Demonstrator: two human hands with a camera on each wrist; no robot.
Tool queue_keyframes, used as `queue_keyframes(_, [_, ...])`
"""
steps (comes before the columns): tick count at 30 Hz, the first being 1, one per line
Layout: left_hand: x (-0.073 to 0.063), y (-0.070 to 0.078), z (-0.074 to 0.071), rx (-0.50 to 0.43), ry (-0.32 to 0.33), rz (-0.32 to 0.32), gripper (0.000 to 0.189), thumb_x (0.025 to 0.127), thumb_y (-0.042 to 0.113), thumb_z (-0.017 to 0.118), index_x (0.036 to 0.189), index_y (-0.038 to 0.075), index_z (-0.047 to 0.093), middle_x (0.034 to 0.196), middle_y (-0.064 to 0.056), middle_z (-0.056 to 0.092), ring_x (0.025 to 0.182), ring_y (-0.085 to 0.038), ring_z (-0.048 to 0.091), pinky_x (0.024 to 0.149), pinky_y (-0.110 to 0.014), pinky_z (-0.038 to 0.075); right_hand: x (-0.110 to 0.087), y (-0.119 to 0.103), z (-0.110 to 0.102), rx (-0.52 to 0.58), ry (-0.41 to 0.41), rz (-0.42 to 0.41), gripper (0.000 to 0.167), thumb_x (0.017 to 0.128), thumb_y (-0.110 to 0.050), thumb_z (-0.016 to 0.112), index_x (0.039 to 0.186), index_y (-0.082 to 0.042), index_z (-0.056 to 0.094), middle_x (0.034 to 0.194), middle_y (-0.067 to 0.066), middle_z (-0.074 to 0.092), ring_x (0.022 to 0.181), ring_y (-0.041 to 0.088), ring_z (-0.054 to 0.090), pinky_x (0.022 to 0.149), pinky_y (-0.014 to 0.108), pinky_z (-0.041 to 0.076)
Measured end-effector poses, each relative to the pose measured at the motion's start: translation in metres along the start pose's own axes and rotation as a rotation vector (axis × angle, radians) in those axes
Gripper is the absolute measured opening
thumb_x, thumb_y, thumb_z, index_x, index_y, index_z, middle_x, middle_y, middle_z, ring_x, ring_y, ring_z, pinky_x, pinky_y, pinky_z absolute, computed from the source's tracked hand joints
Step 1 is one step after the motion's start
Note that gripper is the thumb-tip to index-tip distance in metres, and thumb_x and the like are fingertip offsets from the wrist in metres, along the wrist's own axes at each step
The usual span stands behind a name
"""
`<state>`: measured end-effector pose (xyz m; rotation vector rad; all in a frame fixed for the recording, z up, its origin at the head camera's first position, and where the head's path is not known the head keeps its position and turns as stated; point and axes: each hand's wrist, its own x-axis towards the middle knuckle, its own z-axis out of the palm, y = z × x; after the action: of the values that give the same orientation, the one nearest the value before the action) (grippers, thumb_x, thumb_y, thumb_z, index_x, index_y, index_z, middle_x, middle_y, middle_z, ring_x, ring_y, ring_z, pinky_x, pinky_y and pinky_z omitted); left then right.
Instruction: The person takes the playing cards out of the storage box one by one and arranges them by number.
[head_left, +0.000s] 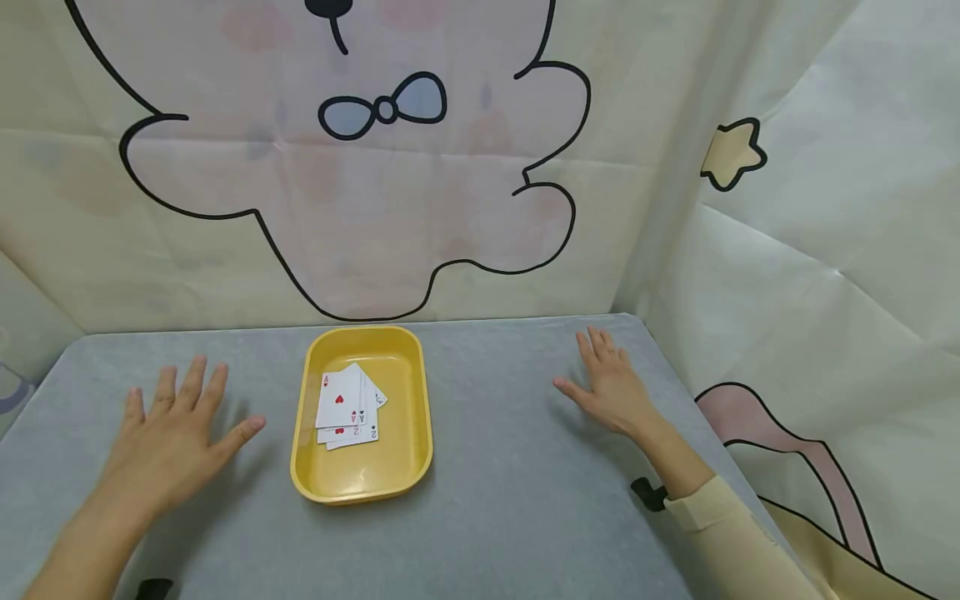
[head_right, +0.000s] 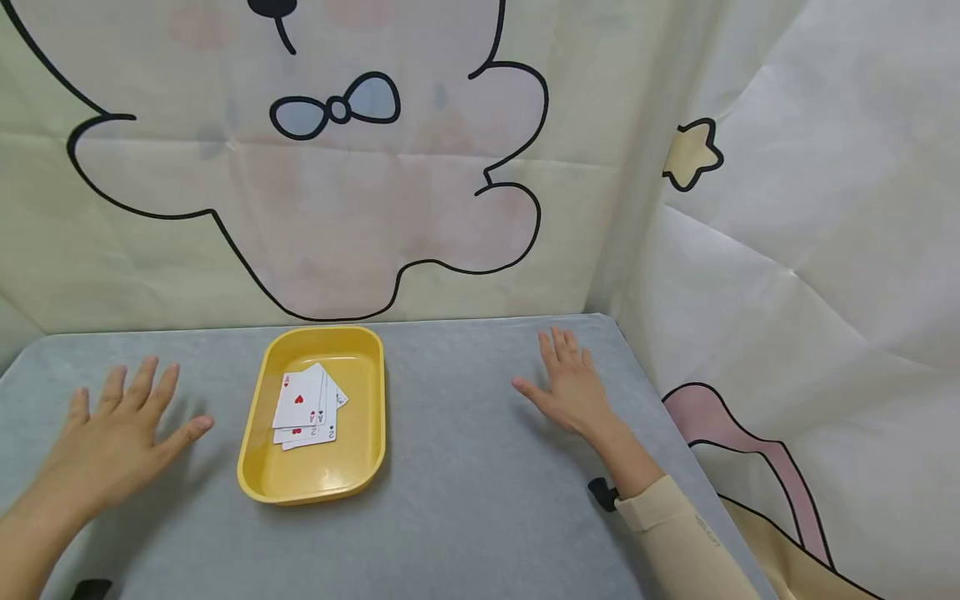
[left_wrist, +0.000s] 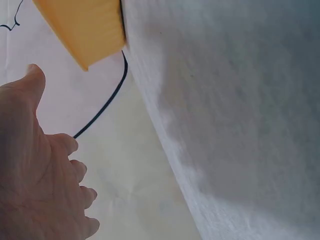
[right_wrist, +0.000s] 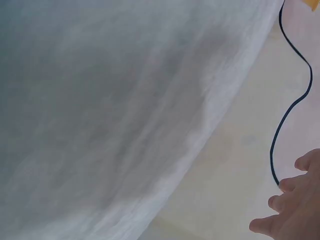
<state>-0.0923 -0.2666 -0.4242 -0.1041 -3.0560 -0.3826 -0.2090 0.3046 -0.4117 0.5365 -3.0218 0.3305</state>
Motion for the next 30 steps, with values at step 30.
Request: queue_keyframes(30, [-0.016,0.049,0.003,-0.051,-0.025,0.119,0.106,0.094,0.072,0.061,0.162,-0.003,0.03,0.168,-0.029,0.023,0.146,-0.063,0.025,0.112,-0.079,0.018,0.017,-0.068,-0.008,0.113,0.009,-0.111,0.098,0.101,-0.062,0.058,0.167,-0.002,0.017,0.175,0.015,0.008,0.161,0.036,0.008,0.125,0.062,0.013])
